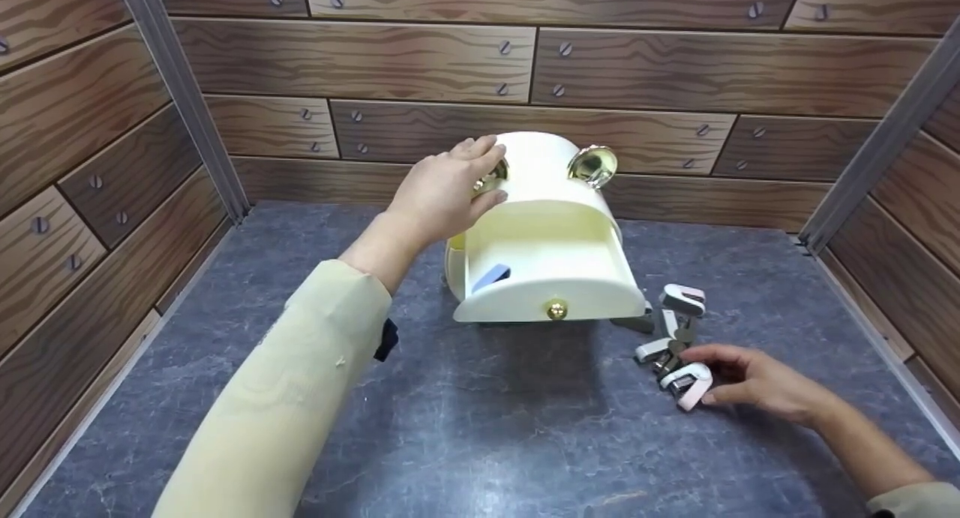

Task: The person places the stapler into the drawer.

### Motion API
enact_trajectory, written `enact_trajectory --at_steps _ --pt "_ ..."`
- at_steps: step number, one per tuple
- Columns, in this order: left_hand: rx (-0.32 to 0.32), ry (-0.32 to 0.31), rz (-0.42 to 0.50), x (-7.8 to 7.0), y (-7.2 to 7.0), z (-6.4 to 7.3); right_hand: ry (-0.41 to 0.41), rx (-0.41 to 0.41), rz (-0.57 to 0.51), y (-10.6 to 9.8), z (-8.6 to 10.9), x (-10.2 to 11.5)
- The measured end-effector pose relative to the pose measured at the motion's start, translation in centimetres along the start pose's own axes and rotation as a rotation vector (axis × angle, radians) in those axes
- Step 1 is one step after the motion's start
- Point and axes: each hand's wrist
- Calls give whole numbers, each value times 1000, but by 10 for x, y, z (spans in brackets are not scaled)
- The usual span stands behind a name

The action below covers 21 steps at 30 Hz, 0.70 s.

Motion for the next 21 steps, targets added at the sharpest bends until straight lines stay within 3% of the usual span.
enact_trajectory --at_steps 9,16,21 --pt "-3 5 4 0 1 0 27 -51 80 5 0 1" --pt "-18 11 1 0 1 1 84 -24 19 5 0 3" --pt "-24 11 -3 0 1 1 77 -24 60 4 0 5"
Point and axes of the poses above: each hand's wrist, its own z-axis away from the middle knuckle, its own y-axis out of the palm, x = y × z
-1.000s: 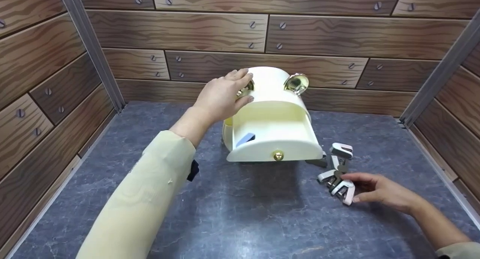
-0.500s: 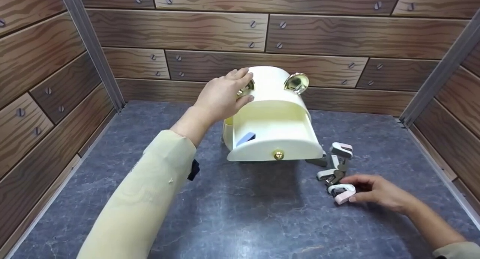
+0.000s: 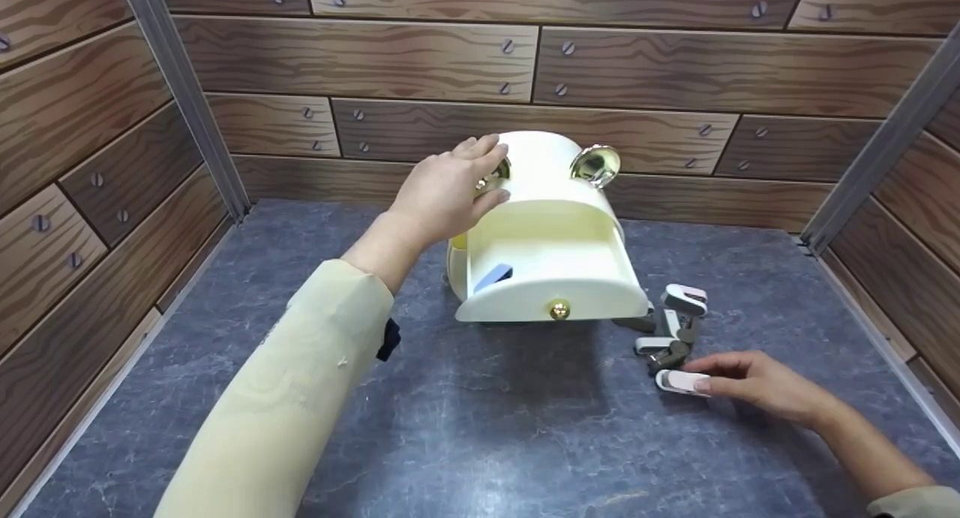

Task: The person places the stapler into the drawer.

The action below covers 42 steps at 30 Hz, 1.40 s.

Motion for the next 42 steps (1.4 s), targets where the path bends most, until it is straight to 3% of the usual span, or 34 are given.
enact_trajectory --at_steps 11,23,34,42 --pt "0 -1 8 1 0 0 -45 -107 -59 10 -3 8" --pt "9 -7 -2 2 0 0 -140 -163 106 22 -15 26" --pt "21 -9 -6 0 0 -2 -92 -212 128 24 -15 30" --pt "3 1 1 1 0 -2 -112 -214 127 24 -9 42"
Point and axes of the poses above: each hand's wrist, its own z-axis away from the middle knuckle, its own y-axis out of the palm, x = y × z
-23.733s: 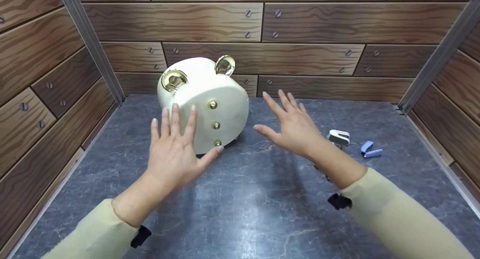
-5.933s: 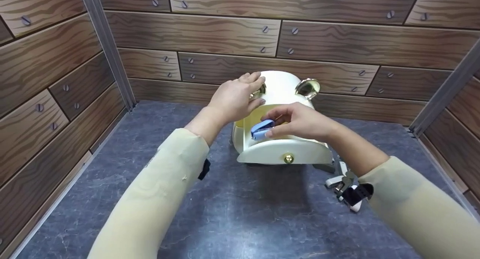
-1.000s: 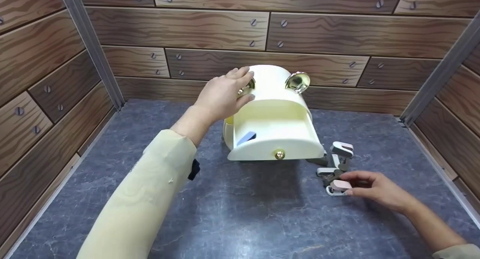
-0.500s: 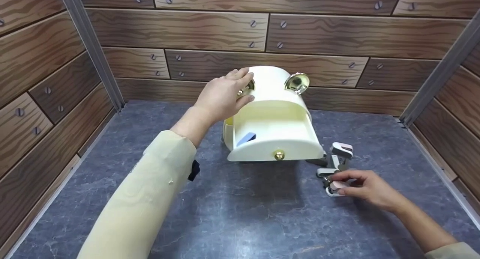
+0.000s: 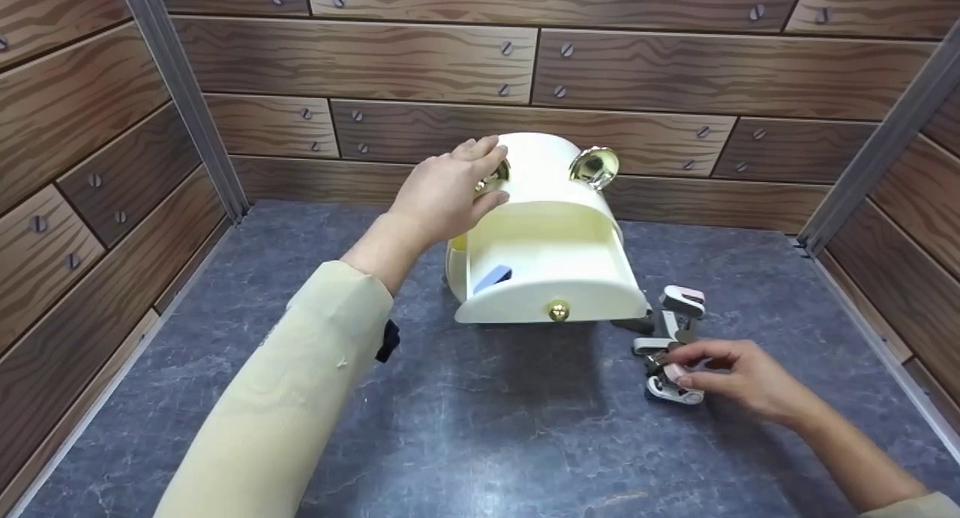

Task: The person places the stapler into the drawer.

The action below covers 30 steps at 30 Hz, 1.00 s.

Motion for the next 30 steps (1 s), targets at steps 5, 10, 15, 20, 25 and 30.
enact_trajectory --at_steps 5,10,15,20,25,30 --pt "2 -2 3 -1 0 0 -36 -25 -7 -8 1 20" --pt "7 -4 3 1 0 0 -78 -47 -3 -22 0 50" --pt "11 -3 7 0 0 0 -140 -53 -8 -39 -5 85" --pt "9 -3 5 0 0 0 -242 -77 -3 -57 -15 120" --pt "8 -2 10 1 0 0 -321 -108 -25 -71 -32 156" --pt "15 -7 6 1 0 -1 -301 -125 3 -73 -56 189"
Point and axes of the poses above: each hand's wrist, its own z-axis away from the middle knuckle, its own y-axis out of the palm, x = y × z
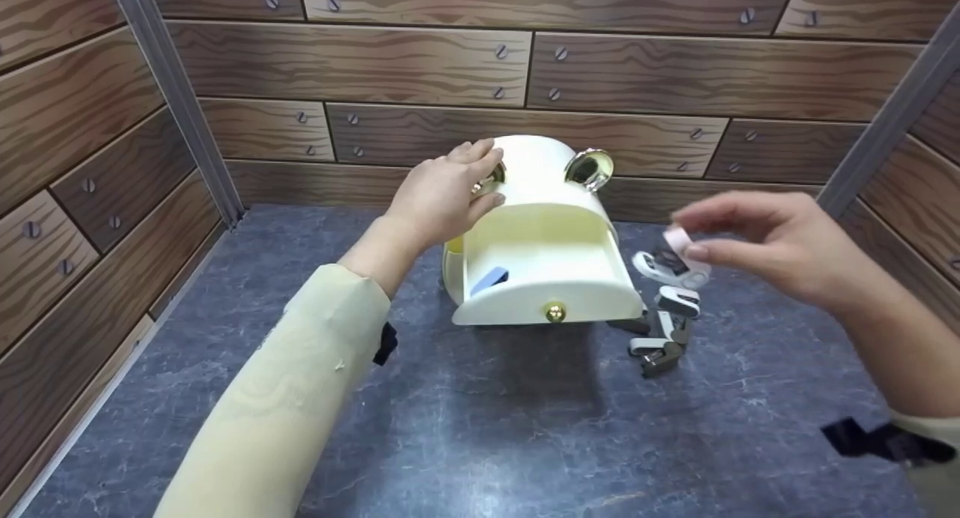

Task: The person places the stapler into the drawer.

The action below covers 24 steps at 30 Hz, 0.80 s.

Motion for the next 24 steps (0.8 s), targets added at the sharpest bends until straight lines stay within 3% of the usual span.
enact_trajectory --at_steps 5,12,24 --pt "8 -4 -4 1 0 0 59 16 -24 17 -32 10" --pt "-8 1 -3 -1 -1 1 90 65 -84 43 -64 6" --pt "-26 8 -6 0 0 0 118 233 -98 79 -85 -11"
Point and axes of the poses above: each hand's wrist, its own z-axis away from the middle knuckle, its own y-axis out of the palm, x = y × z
